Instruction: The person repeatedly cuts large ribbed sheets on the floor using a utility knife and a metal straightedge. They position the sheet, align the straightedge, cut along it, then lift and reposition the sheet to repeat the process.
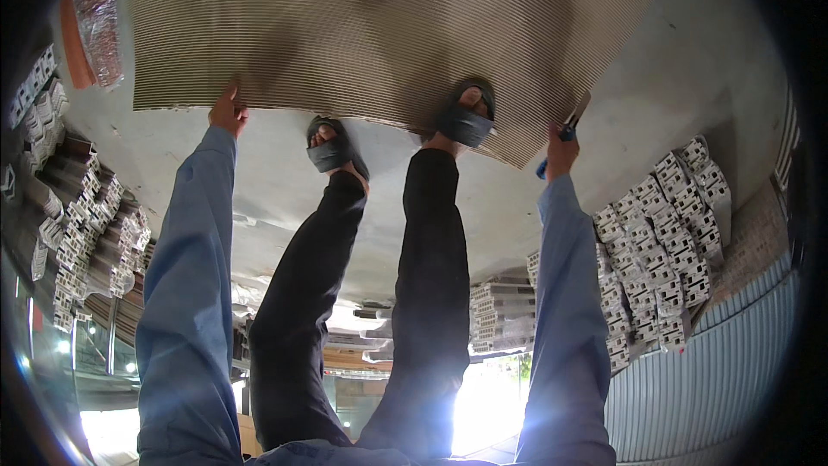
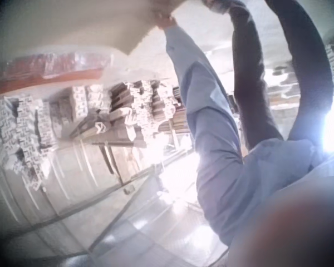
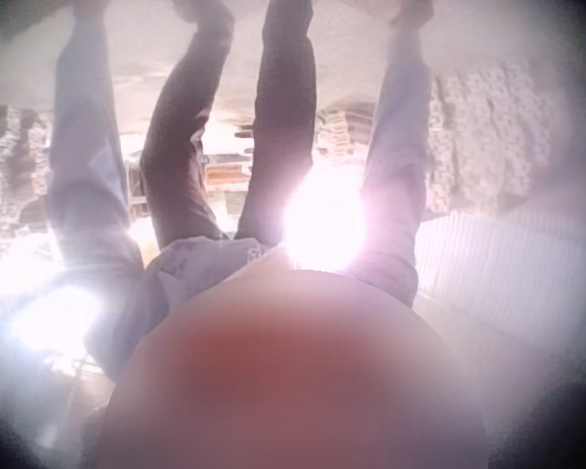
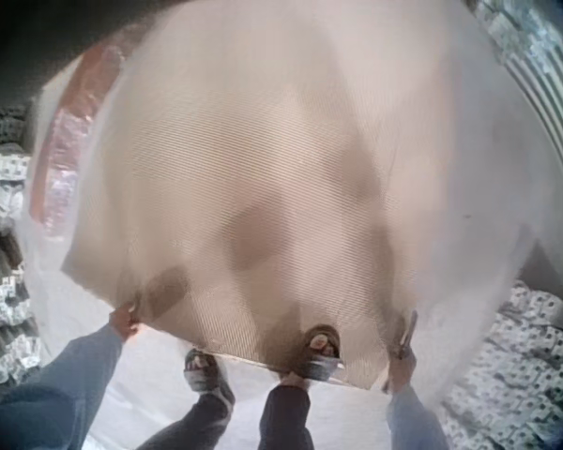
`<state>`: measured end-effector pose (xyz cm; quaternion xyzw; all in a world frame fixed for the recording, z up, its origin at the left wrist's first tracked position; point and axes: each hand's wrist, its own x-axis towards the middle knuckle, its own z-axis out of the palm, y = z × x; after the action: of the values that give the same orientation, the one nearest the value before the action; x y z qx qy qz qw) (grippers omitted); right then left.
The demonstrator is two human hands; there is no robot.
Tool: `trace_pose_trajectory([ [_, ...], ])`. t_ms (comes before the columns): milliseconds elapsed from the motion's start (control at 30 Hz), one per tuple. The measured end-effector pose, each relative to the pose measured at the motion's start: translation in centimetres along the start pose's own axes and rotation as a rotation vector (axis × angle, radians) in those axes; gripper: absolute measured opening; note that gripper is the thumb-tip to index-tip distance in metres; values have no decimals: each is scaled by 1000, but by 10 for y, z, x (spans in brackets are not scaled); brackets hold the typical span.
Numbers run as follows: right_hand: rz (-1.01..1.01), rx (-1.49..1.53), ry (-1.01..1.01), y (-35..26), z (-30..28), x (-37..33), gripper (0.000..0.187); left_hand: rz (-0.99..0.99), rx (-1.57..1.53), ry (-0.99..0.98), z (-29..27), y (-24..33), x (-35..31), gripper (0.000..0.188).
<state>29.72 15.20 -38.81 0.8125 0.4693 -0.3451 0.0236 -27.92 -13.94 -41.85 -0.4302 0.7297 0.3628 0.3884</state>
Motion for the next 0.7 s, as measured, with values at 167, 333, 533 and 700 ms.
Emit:
trace_pose_trajectory([
  [167,116,241,-205,24,-12,9,35,35,198,-124,-32,4,17,15],
  [333,-13,-38,-51,39,-5,8,30,90,266,-179,-37,0,34,16],
  [533,-92,-107,-34,58,-3,-4,35,180,217,46,-34,-25,37,16],
  [700,14,-170,-27,63,6,0,39,323,-13,-47,-35,-47,38,14],
])
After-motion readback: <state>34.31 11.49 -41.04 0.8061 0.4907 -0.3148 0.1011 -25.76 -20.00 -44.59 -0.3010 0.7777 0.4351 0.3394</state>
